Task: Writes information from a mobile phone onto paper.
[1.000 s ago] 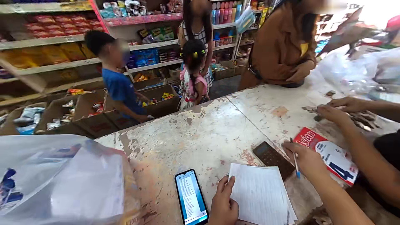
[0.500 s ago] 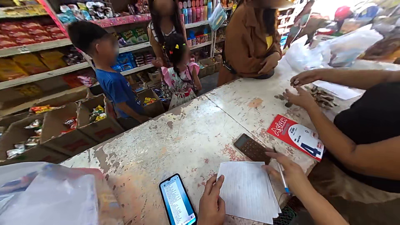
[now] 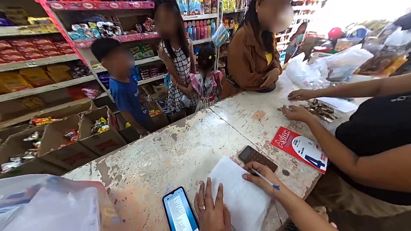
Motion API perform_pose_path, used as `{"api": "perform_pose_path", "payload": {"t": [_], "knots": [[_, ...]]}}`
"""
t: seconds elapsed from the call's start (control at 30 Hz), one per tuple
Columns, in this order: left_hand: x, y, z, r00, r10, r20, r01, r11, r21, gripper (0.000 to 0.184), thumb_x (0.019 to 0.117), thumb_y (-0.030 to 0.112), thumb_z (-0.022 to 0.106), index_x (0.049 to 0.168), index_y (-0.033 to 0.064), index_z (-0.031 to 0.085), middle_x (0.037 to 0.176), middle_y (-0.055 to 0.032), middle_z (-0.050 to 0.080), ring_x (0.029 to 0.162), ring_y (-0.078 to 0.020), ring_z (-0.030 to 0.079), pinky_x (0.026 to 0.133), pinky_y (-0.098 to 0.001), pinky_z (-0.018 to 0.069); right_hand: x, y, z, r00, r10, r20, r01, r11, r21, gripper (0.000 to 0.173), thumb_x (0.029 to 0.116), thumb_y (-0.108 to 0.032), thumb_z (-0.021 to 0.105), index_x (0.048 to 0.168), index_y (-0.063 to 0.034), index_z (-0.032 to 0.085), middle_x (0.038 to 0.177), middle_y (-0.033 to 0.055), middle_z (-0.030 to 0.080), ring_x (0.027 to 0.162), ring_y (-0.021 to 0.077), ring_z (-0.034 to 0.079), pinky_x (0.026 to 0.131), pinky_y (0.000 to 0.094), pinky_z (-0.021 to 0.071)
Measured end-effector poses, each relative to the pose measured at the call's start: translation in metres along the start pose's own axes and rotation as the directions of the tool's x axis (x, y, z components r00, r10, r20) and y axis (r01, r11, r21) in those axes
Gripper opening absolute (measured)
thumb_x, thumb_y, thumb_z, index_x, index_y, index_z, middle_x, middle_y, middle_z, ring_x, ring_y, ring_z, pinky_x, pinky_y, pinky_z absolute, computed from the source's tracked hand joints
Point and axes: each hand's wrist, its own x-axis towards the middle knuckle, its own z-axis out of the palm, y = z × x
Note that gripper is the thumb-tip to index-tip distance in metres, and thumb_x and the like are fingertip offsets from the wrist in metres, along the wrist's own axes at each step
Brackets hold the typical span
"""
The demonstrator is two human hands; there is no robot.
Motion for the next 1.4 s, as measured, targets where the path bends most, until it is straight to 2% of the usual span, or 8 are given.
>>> {"api": "perform_pose_path", "payload": {"t": [0.17,0.37,0.5,0.6,0.73,0.9,1.27,1.4], "knots": [[-0.005,-0.003,0.004,0.936,-0.040,0.349,0.022,0.998,0.055,0.079,0.0937,0.061,0.054,0.148,0.0039,0.052,0.159,-0.0258,0.038,0.149,-0.0501,0.029,0.114,-0.0770,0.0183,0.001,0.008,0.033,0.999,0.014,-0.032,-0.011,0.995,0.095,0.040,0.0883,-0.006,0.074,0.125,-0.0011,0.059,0.095,0.0029,0.068,0.081,0.0068,0.066,0.077,0.0255,0.0568],[0.003,0.002,-0.006,0.764,-0.089,0.639,0.005,0.991,0.132,0.101,0.0826,0.076,0.059,0.158,0.0122,0.038,0.169,-0.0207,0.017,0.156,-0.0445,0.011,0.117,-0.0743,0.0073,0.003,0.007,0.047,0.997,0.003,-0.072,0.000,0.999,0.042,0.044,0.0883,-0.004,0.074,0.129,0.0015,0.058,0.104,0.0063,0.069,0.089,0.0061,0.066,0.081,0.0229,0.0559],[0.006,0.002,-0.010,0.718,-0.099,0.689,0.013,0.992,0.128,0.104,0.0806,0.078,0.058,0.161,0.0171,0.033,0.171,-0.0175,0.013,0.156,-0.0463,0.006,0.113,-0.0802,0.0027,0.005,0.006,0.052,0.995,-0.031,-0.097,0.030,0.999,-0.011,0.043,0.0860,0.000,0.068,0.128,0.0024,0.059,0.112,0.0086,0.068,0.096,0.0067,0.065,0.085,0.0226,0.0552],[0.010,0.002,-0.014,0.679,-0.099,0.727,0.044,0.995,0.094,0.097,0.0874,0.072,0.056,0.162,0.0170,0.028,0.171,-0.0161,0.010,0.157,-0.0450,0.001,0.113,-0.0800,-0.0002,0.011,0.003,0.055,0.977,-0.184,-0.104,0.161,0.966,-0.201,0.050,0.0866,-0.002,0.067,0.136,0.0015,0.057,0.132,0.0150,0.065,0.118,0.0182,0.064,0.099,0.0373,0.0539],[0.008,0.002,-0.016,0.699,-0.079,0.711,0.067,0.997,0.044,0.090,0.0895,0.065,0.060,0.160,0.0153,0.034,0.170,-0.0164,0.020,0.157,-0.0437,0.009,0.115,-0.0783,0.0043,0.028,-0.027,0.065,0.924,-0.373,0.084,0.378,0.856,-0.354,0.053,0.0934,-0.021,0.071,0.140,-0.0020,0.057,0.144,0.0149,0.060,0.138,0.0299,0.053,0.113,0.0525,0.0435],[0.010,0.003,-0.020,0.715,-0.064,0.696,0.070,0.997,0.020,0.091,0.0867,0.070,0.061,0.156,0.0133,0.042,0.164,-0.0184,0.033,0.155,-0.0442,0.018,0.115,-0.0768,0.0090,0.055,-0.035,0.105,0.793,-0.446,0.414,0.600,0.687,-0.409,0.040,0.1058,-0.028,0.046,0.134,-0.0055,0.064,0.147,0.0082,0.059,0.148,0.0390,0.040,0.116,0.0751,0.0179],[0.019,0.006,-0.024,0.593,-0.129,0.795,0.123,0.990,0.069,0.085,0.0987,0.070,0.038,0.158,0.0097,0.036,0.165,-0.0137,0.033,0.156,-0.0448,0.011,0.113,-0.0805,-0.0032,0.068,-0.010,0.106,0.728,-0.387,0.566,0.646,0.663,-0.378,0.050,0.1043,-0.045,0.048,0.134,-0.0085,0.064,0.157,0.0054,0.050,0.154,0.0327,0.029,0.122,0.0683,0.0089],[0.013,0.005,-0.021,0.711,-0.157,0.686,0.149,0.986,0.071,0.087,0.0967,0.070,0.043,0.151,0.0025,0.046,0.160,-0.0210,0.039,0.155,-0.0461,0.013,0.118,-0.0746,0.0013,0.067,-0.006,0.098,0.688,-0.444,0.574,0.665,0.703,-0.254,0.086,0.0911,-0.076,0.048,0.140,-0.0072,0.060,0.157,0.0077,0.050,0.155,0.0296,0.028,0.124,0.0651,0.0049]]}}
